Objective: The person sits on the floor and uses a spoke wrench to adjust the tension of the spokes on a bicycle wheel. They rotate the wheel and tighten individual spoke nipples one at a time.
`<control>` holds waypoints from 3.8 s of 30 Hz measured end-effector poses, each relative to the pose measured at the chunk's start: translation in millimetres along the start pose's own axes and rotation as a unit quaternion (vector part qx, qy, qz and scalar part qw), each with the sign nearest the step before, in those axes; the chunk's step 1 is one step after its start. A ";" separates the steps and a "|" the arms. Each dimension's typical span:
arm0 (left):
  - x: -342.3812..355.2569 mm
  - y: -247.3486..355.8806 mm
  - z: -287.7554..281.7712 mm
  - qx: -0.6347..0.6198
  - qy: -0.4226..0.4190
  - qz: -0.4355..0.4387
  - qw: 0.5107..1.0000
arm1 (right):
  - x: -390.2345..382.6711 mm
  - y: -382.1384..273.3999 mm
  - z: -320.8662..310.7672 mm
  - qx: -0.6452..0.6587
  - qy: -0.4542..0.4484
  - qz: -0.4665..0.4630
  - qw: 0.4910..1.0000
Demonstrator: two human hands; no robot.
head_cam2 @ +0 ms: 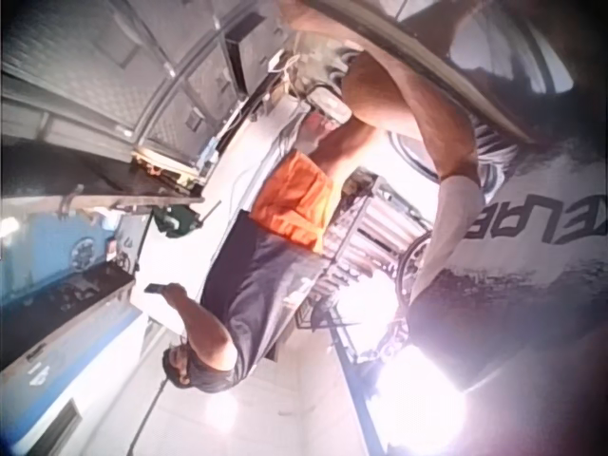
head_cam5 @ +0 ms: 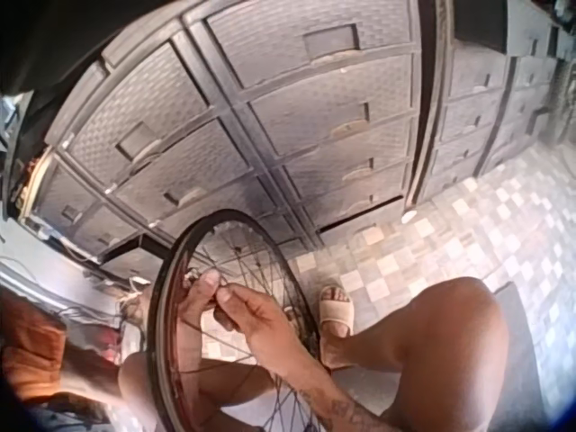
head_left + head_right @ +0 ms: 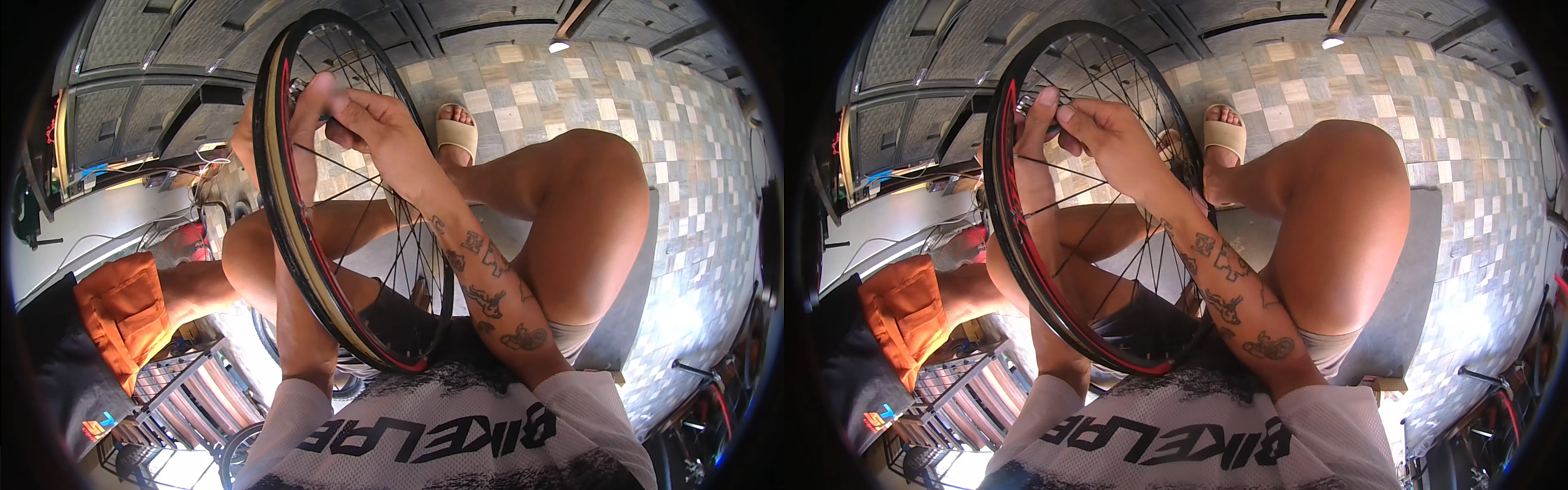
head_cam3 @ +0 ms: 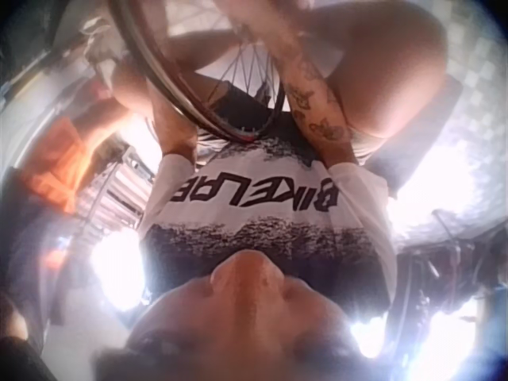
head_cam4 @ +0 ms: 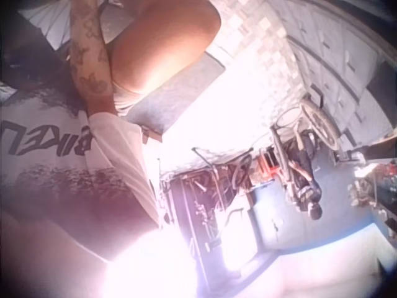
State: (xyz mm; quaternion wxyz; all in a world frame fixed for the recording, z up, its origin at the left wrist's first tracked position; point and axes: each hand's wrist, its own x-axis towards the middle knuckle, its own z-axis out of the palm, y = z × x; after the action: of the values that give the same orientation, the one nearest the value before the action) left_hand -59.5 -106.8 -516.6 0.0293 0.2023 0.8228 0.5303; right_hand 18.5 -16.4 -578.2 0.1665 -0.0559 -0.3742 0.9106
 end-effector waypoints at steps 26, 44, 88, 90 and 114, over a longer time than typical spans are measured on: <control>-1.7 -37.9 -14.1 -0.391 -0.176 0.079 0.900 | -1.6 6.4 -1.5 0.054 0.022 -0.048 0.997; 6.8 -16.9 -21.4 -0.270 -0.168 0.012 0.948 | 13.6 -11.0 -4.5 0.089 -0.013 0.083 0.993; 46.8 -45.9 48.8 -0.612 -0.296 -0.176 0.712 | -113.0 -53.5 72.5 -0.388 0.089 -0.121 0.909; 69.6 -70.4 60.0 -0.691 -0.392 -0.180 0.580 | -84.8 -59.6 79.5 -0.352 0.125 -0.109 0.921; 87.0 -72.5 69.0 -0.326 -0.020 -0.132 0.936 | -14.5 -72.0 81.9 -0.402 0.076 -0.043 0.912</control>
State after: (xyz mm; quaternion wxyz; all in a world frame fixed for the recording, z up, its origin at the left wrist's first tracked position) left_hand -142.9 -41.6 -596.4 0.1801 0.0818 0.6234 0.7565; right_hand 32.4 -27.8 -469.6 0.1973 -0.1706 -0.6967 0.6682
